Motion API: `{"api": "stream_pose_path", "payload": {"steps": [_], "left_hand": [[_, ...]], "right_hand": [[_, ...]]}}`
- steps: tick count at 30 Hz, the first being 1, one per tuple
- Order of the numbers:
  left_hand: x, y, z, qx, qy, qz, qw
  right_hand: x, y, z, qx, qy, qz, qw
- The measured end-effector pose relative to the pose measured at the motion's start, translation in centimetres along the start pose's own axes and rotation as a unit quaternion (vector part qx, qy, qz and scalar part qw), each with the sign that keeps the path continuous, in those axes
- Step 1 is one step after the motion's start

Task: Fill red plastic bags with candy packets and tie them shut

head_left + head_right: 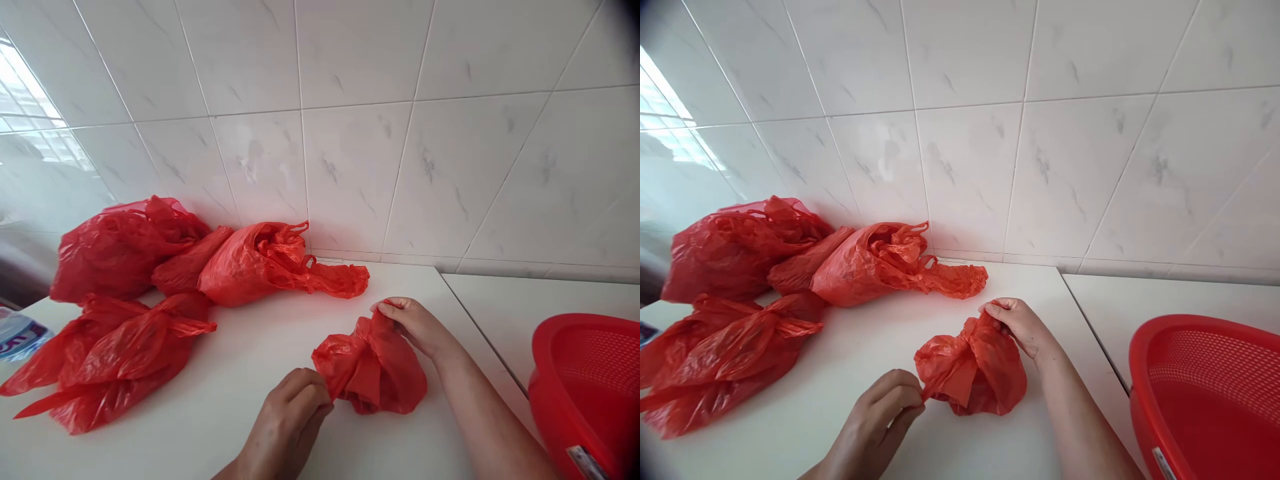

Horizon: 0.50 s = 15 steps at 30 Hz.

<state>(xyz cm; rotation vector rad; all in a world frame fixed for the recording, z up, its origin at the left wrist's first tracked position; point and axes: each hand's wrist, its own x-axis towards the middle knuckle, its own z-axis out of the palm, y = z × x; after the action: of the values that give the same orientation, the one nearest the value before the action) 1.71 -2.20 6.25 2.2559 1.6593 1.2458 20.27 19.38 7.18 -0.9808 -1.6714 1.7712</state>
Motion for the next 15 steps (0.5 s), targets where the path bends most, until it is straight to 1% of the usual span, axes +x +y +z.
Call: {"api": "stream_pose_path", "payload": {"steps": [3,5,7,9,11,13,15], "left_hand": [[0.3,0.3,-0.1,-0.104,0.055,-0.045,0.992],[0.4,0.6,-0.1,-0.157,0.074,-0.084,0.981],[0.5,1.0,-0.2,-0.184,0.084,-0.123,0.972],[0.5,1.2,-0.3,-0.188,0.089,-0.140,0.968],[0.5,1.3,-0.3,-0.167,0.090,-0.118,0.975],[0.4,1.4,-0.1,-0.123,0.083,-0.059,0.987],[0.4,1.3,0.1,-0.077,0.059,0.011,0.995]], "right_hand": [[0.0,-0.4,1.0,-0.036,0.028,-0.012,0.999],[-0.1,-0.7,1.7,-0.049,0.043,-0.014,0.998],[-0.2,-0.8,2.2,-0.062,0.055,-0.014,0.997],[-0.1,-0.8,2.4,-0.067,0.064,-0.013,0.996],[-0.1,-0.6,2.4,-0.067,0.071,-0.010,0.995],[0.0,-0.3,2.2,-0.065,0.073,-0.005,0.995],[0.0,0.1,1.9,-0.062,0.068,0.000,0.996]]}}
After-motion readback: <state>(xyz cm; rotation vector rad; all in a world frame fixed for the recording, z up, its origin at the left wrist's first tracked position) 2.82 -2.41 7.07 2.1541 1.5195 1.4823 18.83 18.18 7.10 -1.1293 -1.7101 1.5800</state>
